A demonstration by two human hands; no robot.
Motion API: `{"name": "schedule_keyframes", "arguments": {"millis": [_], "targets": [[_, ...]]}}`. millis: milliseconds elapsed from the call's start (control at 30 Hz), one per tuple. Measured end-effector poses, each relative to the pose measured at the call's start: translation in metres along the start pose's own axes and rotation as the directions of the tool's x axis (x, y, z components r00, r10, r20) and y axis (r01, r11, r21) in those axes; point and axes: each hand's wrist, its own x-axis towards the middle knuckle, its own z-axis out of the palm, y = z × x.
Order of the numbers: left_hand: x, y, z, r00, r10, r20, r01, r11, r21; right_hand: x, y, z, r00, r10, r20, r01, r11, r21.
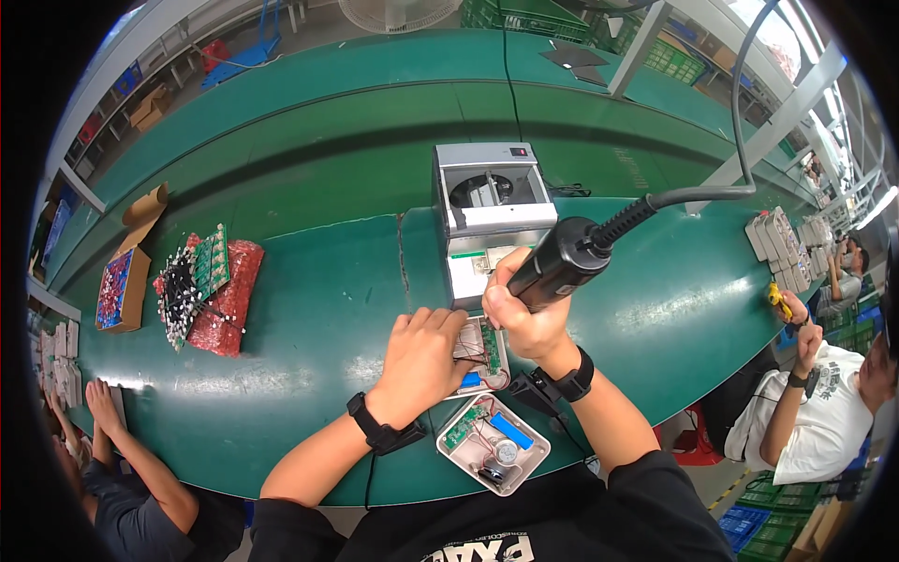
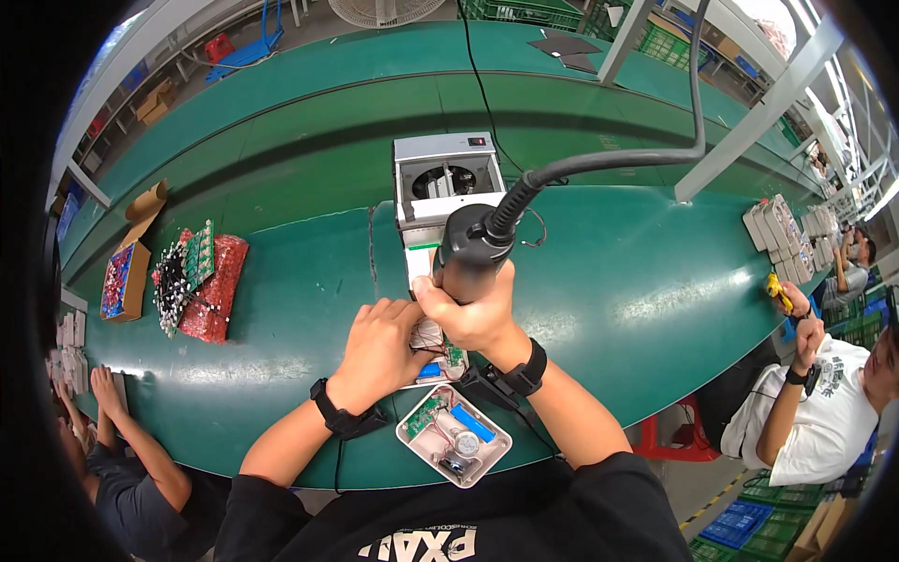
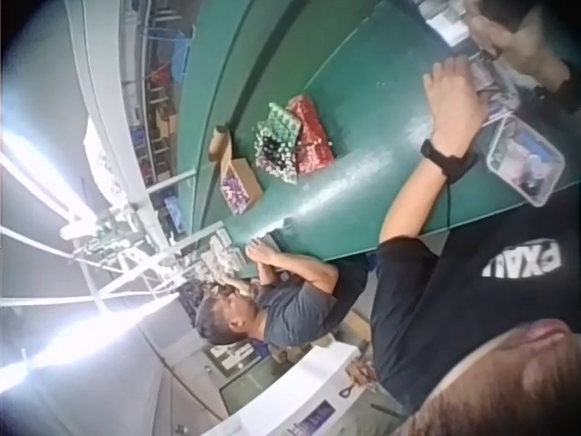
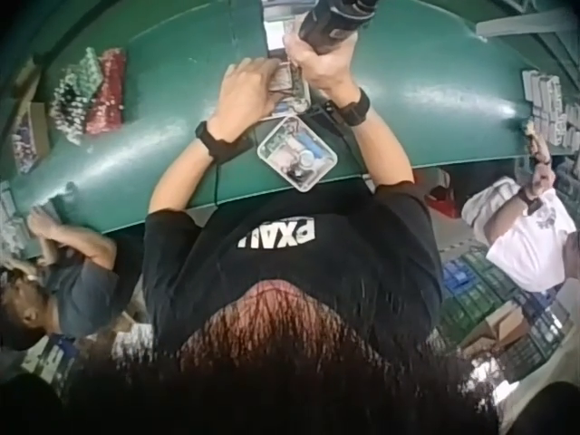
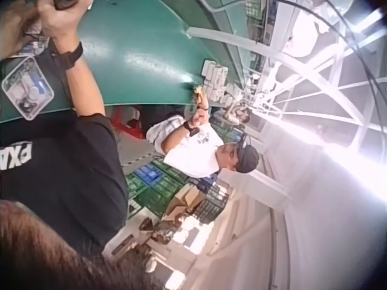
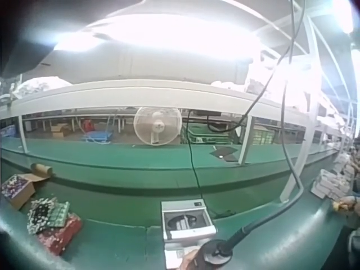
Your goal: The person puts away a phone, picks up a plastic housing, and uses a power screwdriver to drive screws into the internal components. They then repeat the process with a second housing before setting it back on the table.
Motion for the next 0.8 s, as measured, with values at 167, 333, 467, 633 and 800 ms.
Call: {"name": "schedule_keyframes", "arguments": {"millis": [167, 333, 467, 633, 800], "targets": [[-0.003, -0.002, 0.001, 1.000, -0.001, 0.009, 0.001, 1.000, 0.022, 0.006, -0.027, 0.011, 0.993, -0.103, -0.057, 0.100, 0.993, -0.054], [-0.002, 0.001, 0.003, 1.000, -0.018, -0.018, 0.019, 0.999, 0.033, 0.032, -0.058, 0.001, 0.936, -0.352, -0.010, 0.345, 0.922, -0.175], [-0.005, 0.002, 0.003, 0.997, -0.071, -0.012, 0.071, 0.997, 0.033, 0.040, -0.046, 0.002, 0.962, -0.273, -0.023, 0.271, 0.960, -0.062], [-0.006, 0.001, 0.003, 0.998, -0.063, -0.021, 0.063, 0.997, 0.038, 0.033, -0.058, 0.006, 0.985, -0.167, -0.029, 0.164, 0.982, -0.090], [-0.004, -0.001, 0.004, 0.998, -0.047, -0.037, 0.048, 0.998, 0.040, -0.009, -0.058, 0.009, 0.999, -0.029, 0.028, 0.028, 0.998, 0.048]]}}
